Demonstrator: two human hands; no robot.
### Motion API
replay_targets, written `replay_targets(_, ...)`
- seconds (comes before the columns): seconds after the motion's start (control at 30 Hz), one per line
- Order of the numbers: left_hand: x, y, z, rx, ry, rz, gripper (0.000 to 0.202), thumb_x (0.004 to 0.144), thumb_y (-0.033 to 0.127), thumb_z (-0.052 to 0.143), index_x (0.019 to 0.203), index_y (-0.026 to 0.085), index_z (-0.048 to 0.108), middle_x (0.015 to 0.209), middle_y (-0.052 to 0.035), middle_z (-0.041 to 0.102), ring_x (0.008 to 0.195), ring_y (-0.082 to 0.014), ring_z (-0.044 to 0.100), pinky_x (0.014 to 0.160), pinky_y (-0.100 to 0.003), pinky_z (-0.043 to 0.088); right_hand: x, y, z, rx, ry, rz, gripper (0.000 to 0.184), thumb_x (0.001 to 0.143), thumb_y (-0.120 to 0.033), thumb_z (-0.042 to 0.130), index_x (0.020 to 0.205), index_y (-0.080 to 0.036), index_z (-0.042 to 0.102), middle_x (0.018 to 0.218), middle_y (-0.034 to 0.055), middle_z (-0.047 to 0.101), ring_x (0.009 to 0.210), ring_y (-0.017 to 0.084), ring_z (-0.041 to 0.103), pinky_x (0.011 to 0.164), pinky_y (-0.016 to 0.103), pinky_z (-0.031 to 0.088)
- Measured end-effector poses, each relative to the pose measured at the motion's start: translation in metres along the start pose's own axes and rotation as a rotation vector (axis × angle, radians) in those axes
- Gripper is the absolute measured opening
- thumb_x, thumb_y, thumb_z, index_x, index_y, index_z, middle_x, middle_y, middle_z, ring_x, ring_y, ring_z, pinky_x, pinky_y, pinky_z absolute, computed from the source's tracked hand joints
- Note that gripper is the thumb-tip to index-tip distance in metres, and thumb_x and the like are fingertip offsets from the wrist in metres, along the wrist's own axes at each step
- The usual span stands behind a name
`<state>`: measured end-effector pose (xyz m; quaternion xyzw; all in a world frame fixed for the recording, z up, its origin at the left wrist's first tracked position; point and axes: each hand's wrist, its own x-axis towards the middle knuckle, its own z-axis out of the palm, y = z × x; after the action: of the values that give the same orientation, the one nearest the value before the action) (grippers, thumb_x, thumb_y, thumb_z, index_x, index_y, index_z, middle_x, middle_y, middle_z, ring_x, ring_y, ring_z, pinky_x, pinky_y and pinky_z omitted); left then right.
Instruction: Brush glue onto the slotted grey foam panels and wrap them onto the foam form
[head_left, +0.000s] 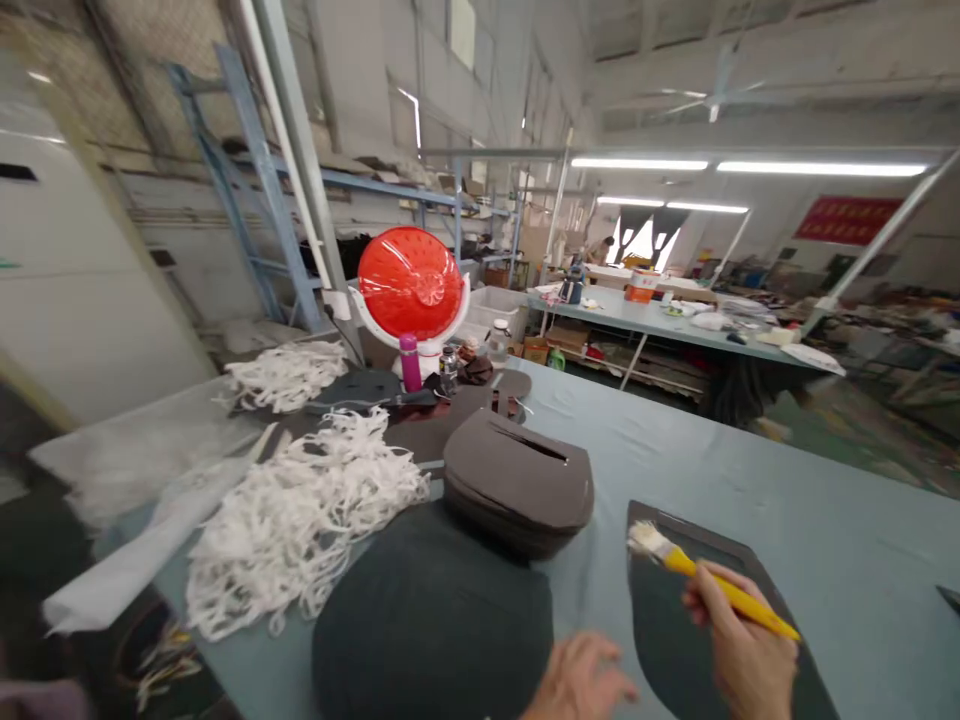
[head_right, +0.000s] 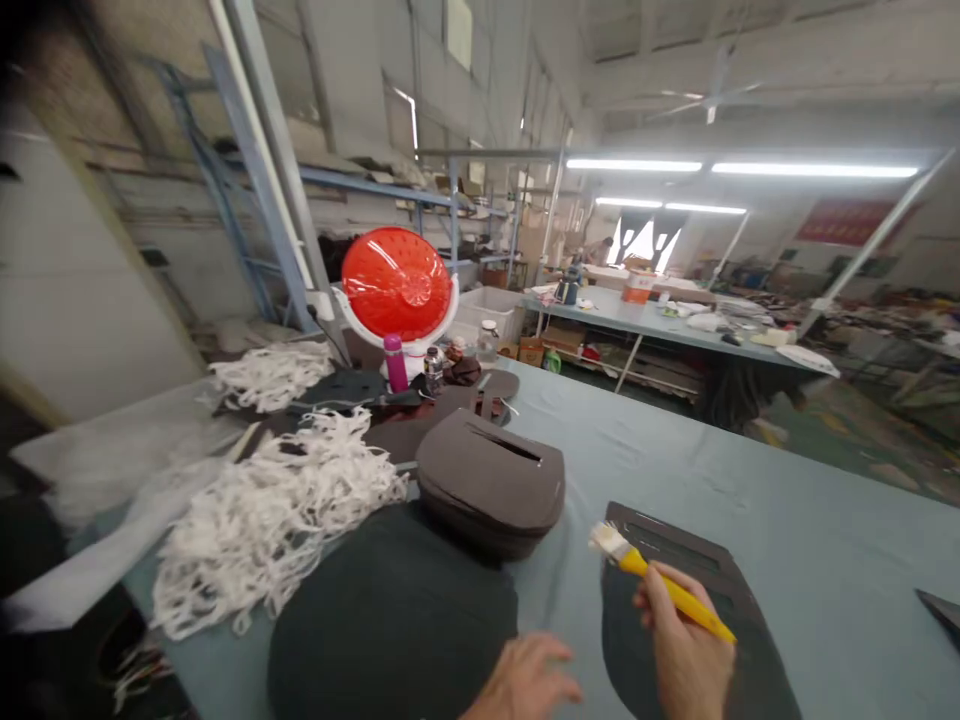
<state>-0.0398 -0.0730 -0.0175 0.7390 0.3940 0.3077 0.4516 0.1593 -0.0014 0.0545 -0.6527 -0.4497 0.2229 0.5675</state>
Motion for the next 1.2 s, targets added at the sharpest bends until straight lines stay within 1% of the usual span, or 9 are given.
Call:
replay_targets(0.07, 0.016, -0.012, -0.064, 0.209, 0.208, 0.023, 0.037, 0.081, 0.021, 0.058, 0.117, 0.027, 0.052, 0.138, -0.0062, 0.042, 0.134, -0.0255, 0.027, 0.112, -0.051, 0.021, 0.001, -0.041, 0.075, 0.189, -0.095, -0.051, 0.042, 0.068, -0.051, 0.07, 0.087, -0.015, 0.062, 0.061, 0.0023, 0.062, 0.049, 0.014, 0.054, 0.045, 0.025, 0.042)
replay_targets(0.17, 0.03, -0.041, -0.159, 0.563, 0.549, -0.045, 0.053, 0.079, 0.025, 0.06, 0.129, 0.022, 0.042, 0.143, -0.0125, 0.034, 0.138, -0.0298, 0.022, 0.11, -0.053, 0.022, 0.004, -0.076, 0.164, 0.429, -0.146, -0.054, 0.038, 0.067, -0.046, 0.073, 0.085, -0.014, 0.062, 0.059, 0.0009, 0.061, 0.048, 0.012, 0.053, 0.043, 0.022, 0.039)
replay_targets(0.27, 0.033, -0.078, -0.231, 0.692, 0.682, -0.142, 0.087, 0.062, 0.047, 0.074, 0.134, 0.016, 0.035, 0.148, -0.0203, 0.021, 0.138, -0.0397, 0.016, 0.107, -0.058, 0.024, 0.005, -0.089, 0.216, 0.563, -0.17, 0.004, 0.035, 0.068, -0.043, 0.073, 0.084, -0.014, 0.061, 0.059, -0.0004, 0.06, 0.048, 0.011, 0.054, 0.041, 0.02, 0.037)
replay_targets(0.37, 0.033, -0.107, -0.261, 0.637, 0.668, -0.177, 0.092, 0.055, 0.051, 0.077, 0.13, 0.016, 0.036, 0.145, -0.0209, 0.025, 0.133, -0.0387, 0.027, 0.104, -0.054, 0.031, 0.003, -0.089, 0.24, 0.592, -0.176, 0.056, 0.034, 0.068, -0.042, 0.073, 0.082, -0.014, 0.06, 0.057, -0.0013, 0.058, 0.046, 0.009, 0.052, 0.04, 0.018, 0.036)
replay_targets(0.6, 0.037, -0.112, -0.246, 0.586, 0.757, -0.146, 0.063, 0.064, 0.035, 0.076, 0.116, 0.017, 0.045, 0.12, -0.0098, 0.045, 0.115, -0.0254, 0.045, 0.099, -0.042, 0.04, 0.003, -0.08, 0.253, 0.581, -0.147, 0.131, 0.035, 0.066, -0.042, 0.074, 0.081, -0.014, 0.06, 0.055, -0.0024, 0.056, 0.045, 0.008, 0.05, 0.038, 0.017, 0.034)
replay_targets(0.83, 0.037, -0.082, -0.238, 0.613, 0.78, -0.15, 0.056, 0.071, 0.036, 0.07, 0.118, 0.018, 0.046, 0.121, -0.011, 0.044, 0.116, -0.0286, 0.043, 0.096, -0.05, 0.04, 0.01, -0.073, 0.258, 0.524, -0.189, 0.1, 0.031, 0.07, -0.04, 0.071, 0.084, -0.015, 0.059, 0.057, -0.0024, 0.057, 0.046, 0.008, 0.051, 0.039, 0.017, 0.035)
replay_targets(0.97, 0.04, -0.057, -0.208, 0.567, 0.571, 0.029, 0.053, 0.073, 0.036, 0.068, 0.119, 0.021, 0.048, 0.12, -0.0083, 0.048, 0.115, -0.0262, 0.044, 0.101, -0.048, 0.038, 0.004, -0.078, 0.289, 0.423, -0.409, 0.055, 0.03, 0.071, -0.041, 0.068, 0.084, -0.016, 0.058, 0.055, -0.0032, 0.057, 0.044, 0.008, 0.05, 0.04, 0.017, 0.035)
replay_targets(1.1, 0.043, -0.061, -0.183, 0.534, 0.506, 0.007, 0.049, 0.069, 0.03, 0.072, 0.114, 0.025, 0.053, 0.119, -0.0061, 0.049, 0.112, -0.0261, 0.045, 0.098, -0.048, 0.042, 0.008, -0.08, 0.33, 0.285, -0.779, 0.028, 0.026, 0.071, -0.04, 0.064, 0.078, -0.016, 0.057, 0.046, -0.0049, 0.051, 0.039, 0.008, 0.044, 0.038, 0.019, 0.033)
replay_targets(1.2, 0.045, -0.073, -0.178, 0.533, 0.521, -0.008, 0.048, 0.069, 0.023, 0.071, 0.114, 0.027, 0.054, 0.118, -0.0051, 0.049, 0.111, -0.0251, 0.046, 0.096, -0.047, 0.044, 0.03, -0.077, 0.36, 0.189, -0.65, -0.025, 0.026, 0.071, -0.04, 0.061, 0.079, -0.016, 0.059, 0.046, -0.0039, 0.052, 0.038, 0.009, 0.045, 0.038, 0.02, 0.034)
